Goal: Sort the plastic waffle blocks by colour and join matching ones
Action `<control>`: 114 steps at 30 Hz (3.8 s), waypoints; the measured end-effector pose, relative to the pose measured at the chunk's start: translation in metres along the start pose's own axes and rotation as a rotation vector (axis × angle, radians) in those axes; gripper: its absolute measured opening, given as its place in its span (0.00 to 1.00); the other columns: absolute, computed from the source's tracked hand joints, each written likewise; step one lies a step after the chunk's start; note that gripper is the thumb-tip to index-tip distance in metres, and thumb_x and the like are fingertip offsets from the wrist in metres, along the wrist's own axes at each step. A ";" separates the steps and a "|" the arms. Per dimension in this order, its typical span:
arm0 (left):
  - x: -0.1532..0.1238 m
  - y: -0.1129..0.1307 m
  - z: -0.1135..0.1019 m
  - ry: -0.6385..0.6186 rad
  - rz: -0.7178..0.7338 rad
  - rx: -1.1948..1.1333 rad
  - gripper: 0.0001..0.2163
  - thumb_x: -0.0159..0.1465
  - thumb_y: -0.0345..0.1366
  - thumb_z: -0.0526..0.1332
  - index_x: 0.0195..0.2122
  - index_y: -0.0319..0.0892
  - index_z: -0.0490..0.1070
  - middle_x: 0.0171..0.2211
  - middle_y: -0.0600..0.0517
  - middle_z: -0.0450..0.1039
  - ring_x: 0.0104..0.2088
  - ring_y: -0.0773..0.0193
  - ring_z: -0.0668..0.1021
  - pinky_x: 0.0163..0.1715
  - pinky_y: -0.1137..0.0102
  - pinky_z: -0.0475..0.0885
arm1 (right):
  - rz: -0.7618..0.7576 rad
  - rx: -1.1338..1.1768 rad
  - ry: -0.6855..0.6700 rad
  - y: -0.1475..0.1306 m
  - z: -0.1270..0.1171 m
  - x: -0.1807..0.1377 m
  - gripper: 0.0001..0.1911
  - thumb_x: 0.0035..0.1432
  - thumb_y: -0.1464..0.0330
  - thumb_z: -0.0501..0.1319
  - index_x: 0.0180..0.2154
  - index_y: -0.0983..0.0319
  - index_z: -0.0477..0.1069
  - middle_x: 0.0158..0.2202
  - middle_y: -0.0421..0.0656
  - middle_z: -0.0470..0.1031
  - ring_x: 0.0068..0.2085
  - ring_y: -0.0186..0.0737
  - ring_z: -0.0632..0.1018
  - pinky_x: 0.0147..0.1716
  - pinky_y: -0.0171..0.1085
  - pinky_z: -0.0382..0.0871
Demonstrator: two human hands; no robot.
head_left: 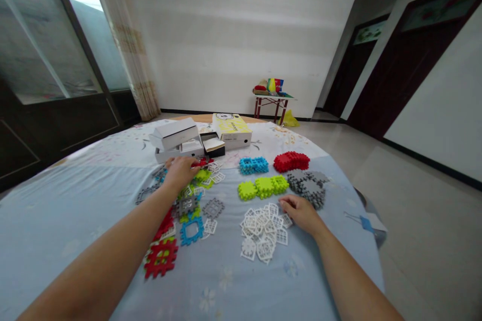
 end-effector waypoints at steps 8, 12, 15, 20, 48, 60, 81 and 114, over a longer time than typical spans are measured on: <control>-0.026 0.016 0.001 -0.236 -0.043 -0.396 0.22 0.56 0.52 0.49 0.37 0.43 0.74 0.29 0.53 0.76 0.32 0.60 0.75 0.33 0.69 0.67 | 0.003 -0.020 0.014 0.007 0.002 0.002 0.16 0.52 0.61 0.53 0.35 0.64 0.73 0.24 0.40 0.72 0.25 0.34 0.71 0.24 0.32 0.62; -0.038 0.025 0.008 -0.286 0.008 -0.205 0.17 0.55 0.48 0.51 0.36 0.46 0.74 0.30 0.52 0.76 0.34 0.58 0.75 0.37 0.65 0.66 | -0.004 -0.036 0.008 0.006 0.002 0.001 0.16 0.53 0.61 0.53 0.34 0.64 0.73 0.24 0.40 0.72 0.25 0.34 0.71 0.24 0.32 0.62; -0.041 0.026 0.008 -0.231 0.047 -0.054 0.18 0.54 0.47 0.53 0.40 0.46 0.73 0.36 0.48 0.75 0.40 0.52 0.74 0.42 0.59 0.63 | -0.002 -0.032 0.010 0.004 0.001 0.000 0.16 0.53 0.61 0.53 0.34 0.64 0.73 0.24 0.40 0.72 0.25 0.34 0.70 0.24 0.32 0.62; -0.036 0.022 0.014 -0.307 0.169 0.008 0.27 0.47 0.51 0.60 0.47 0.44 0.69 0.48 0.43 0.69 0.49 0.48 0.69 0.48 0.59 0.60 | 0.013 -0.019 0.013 0.000 0.001 0.000 0.16 0.52 0.61 0.53 0.34 0.64 0.73 0.24 0.40 0.72 0.25 0.34 0.70 0.24 0.32 0.62; 0.060 0.185 0.007 -0.277 0.279 -0.138 0.32 0.43 0.59 0.58 0.47 0.46 0.69 0.43 0.47 0.73 0.45 0.52 0.72 0.40 0.64 0.64 | -0.010 -0.025 0.034 -0.007 0.000 0.005 0.12 0.53 0.65 0.54 0.33 0.62 0.74 0.26 0.39 0.74 0.27 0.31 0.71 0.25 0.29 0.58; 0.101 0.279 0.067 -0.145 0.207 -0.004 0.30 0.49 0.60 0.53 0.45 0.44 0.70 0.46 0.40 0.69 0.49 0.46 0.67 0.46 0.53 0.57 | -0.016 -0.006 0.017 -0.008 0.000 0.006 0.11 0.53 0.66 0.54 0.32 0.62 0.74 0.24 0.39 0.72 0.26 0.30 0.69 0.23 0.28 0.55; -0.013 0.120 -0.010 0.025 0.215 -0.229 0.17 0.59 0.48 0.50 0.37 0.46 0.73 0.40 0.50 0.74 0.44 0.58 0.70 0.49 0.61 0.55 | -0.042 0.020 -0.005 -0.008 -0.001 0.002 0.15 0.52 0.62 0.52 0.32 0.63 0.73 0.26 0.41 0.74 0.29 0.37 0.72 0.29 0.33 0.62; -0.044 -0.038 -0.022 -0.090 -0.209 -0.327 0.18 0.56 0.46 0.49 0.42 0.45 0.72 0.38 0.53 0.76 0.38 0.61 0.75 0.38 0.69 0.65 | 0.031 -0.168 0.091 0.003 0.001 -0.003 0.21 0.53 0.58 0.50 0.38 0.63 0.74 0.27 0.43 0.75 0.30 0.40 0.74 0.30 0.36 0.64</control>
Point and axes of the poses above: each hand's wrist, its own x-axis towards the middle knuckle, its own z-axis out of the palm, y = z × x, the point moved 5 cm from there along x, towards the middle knuckle
